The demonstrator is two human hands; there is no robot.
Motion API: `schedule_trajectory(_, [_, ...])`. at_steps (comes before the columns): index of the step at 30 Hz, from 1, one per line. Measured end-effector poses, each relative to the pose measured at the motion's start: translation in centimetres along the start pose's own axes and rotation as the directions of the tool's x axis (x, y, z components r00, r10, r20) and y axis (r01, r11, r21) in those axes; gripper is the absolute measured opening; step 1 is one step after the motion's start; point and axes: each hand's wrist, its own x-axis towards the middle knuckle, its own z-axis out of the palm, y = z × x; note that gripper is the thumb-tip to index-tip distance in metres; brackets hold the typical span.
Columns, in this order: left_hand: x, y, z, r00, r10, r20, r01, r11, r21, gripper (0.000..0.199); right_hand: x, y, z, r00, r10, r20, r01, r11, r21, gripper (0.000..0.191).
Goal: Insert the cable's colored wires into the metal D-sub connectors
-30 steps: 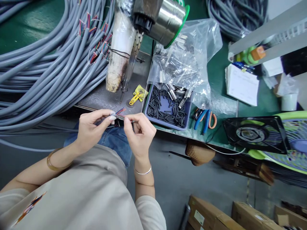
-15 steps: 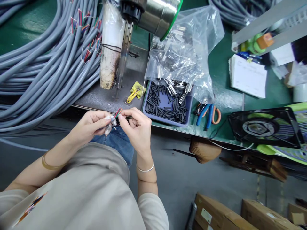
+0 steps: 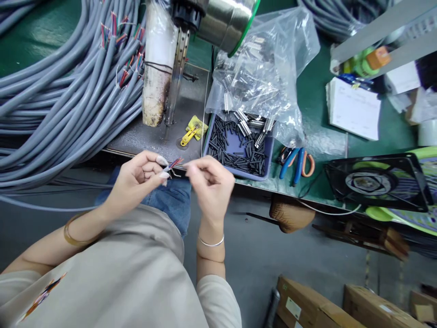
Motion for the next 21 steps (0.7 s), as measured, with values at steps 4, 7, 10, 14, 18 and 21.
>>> schedule_trajectory(4, [-1.1,-0.7,2.1,0.967,0.245,0.069,-0.254,0.925,0.283,0.011,0.7,0.3,-2.0,0.909,-0.151,-0.388,0.237,0.954,0.185,0.027])
schedule_trajectory(7, [-0.8,-0.7,2.6,0.970,0.075,0.233,-0.141,0.949,0.281,0.007,1.1,0.4,-3.3,0.898,-0.171,-0.406,0.286,0.928,0.241,0.029])
schedule_trajectory(10, [0.1,-0.6,2.0,0.744,-0.276,0.608,0.151,0.957,0.249,0.021,1.1,0.6,-4.1,0.898,-0.198,-0.392,0.294,0.934,0.202,0.030])
schedule_trajectory(14, [0.9,-0.8,1.3,0.227,-0.323,0.919,0.497,0.850,0.176,0.038,0.9,0.9,-4.8,0.898,-0.228,-0.377,0.316,0.929,0.191,0.026])
schedule_trajectory(18, [1.8,1.3,2.5,0.046,-0.223,0.974,0.435,0.882,0.182,0.035,0.6,0.7,-5.0,0.906,-0.195,-0.376,0.301,0.921,0.247,0.026])
schedule_trajectory(21, [1.3,5.1,3.8,0.065,-0.210,0.975,0.019,0.978,0.210,0.022,0.5,0.4,-4.8,0.904,-0.155,-0.399,0.266,0.934,0.240,0.029])
